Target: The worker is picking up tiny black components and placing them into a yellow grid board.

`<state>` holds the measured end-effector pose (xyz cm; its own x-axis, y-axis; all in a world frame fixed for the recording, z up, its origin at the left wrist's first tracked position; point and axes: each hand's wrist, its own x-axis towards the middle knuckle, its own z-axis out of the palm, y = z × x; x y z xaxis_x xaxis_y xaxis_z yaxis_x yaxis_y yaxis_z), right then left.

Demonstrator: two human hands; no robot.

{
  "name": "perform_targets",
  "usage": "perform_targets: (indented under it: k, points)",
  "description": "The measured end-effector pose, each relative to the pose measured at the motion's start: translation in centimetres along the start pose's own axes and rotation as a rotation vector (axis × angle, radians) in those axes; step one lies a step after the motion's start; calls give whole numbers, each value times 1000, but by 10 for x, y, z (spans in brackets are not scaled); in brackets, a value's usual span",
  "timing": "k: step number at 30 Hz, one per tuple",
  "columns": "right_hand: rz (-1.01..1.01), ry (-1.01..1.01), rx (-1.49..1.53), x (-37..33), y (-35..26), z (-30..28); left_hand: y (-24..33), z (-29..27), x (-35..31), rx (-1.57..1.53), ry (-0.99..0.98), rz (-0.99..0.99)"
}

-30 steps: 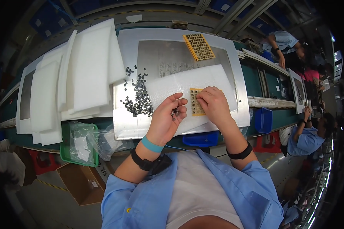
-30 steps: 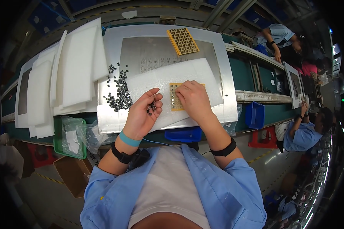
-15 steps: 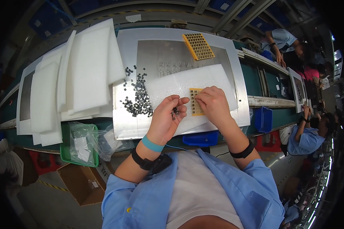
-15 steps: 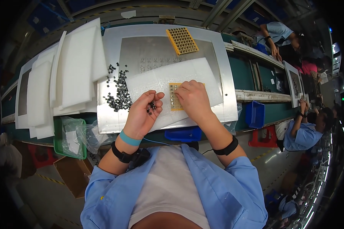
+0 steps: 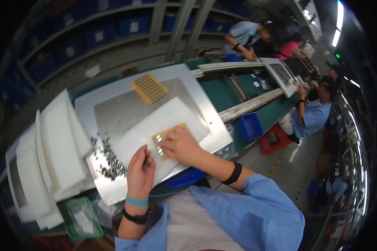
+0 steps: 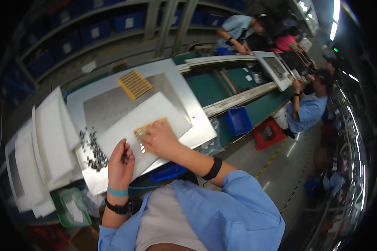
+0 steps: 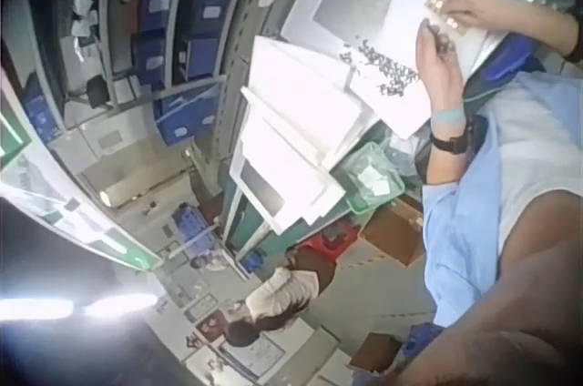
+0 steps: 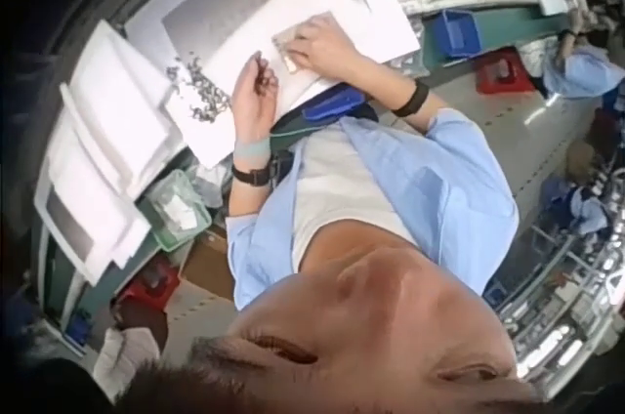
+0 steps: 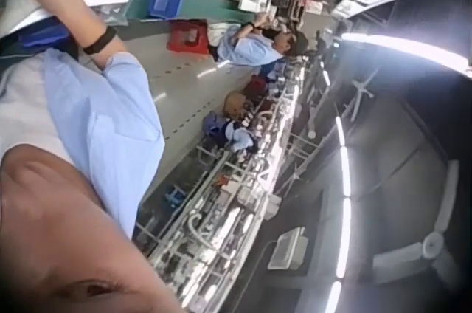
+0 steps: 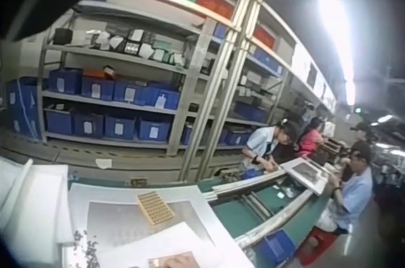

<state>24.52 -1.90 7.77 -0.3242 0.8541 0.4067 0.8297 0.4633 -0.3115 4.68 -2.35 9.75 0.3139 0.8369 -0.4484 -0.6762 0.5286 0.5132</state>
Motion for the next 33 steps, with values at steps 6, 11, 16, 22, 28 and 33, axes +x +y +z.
perform_targets:
  k: [6, 11, 16, 22, 28, 33]
  points:
    - [127, 195, 346, -1, -6, -104, -17, 77, -23, 99, -156, -46]
    - [29, 199, 382, -13, -5, -137, -38, 118, -32, 128, -157, -143]
    - [22, 180, 380, -23, 3, -141, -46, 125, -43, 107, -151, -175]
    - [-22, 201, 419, -27, -13, -136, -47, 115, -57, 114, -55, -159]
    - [22, 236, 390, -7, -19, -86, -25, 65, -19, 69, -149, -221]
    - [104, 188, 483, -1, -40, -44, -5, 24, -20, 36, -102, -210]
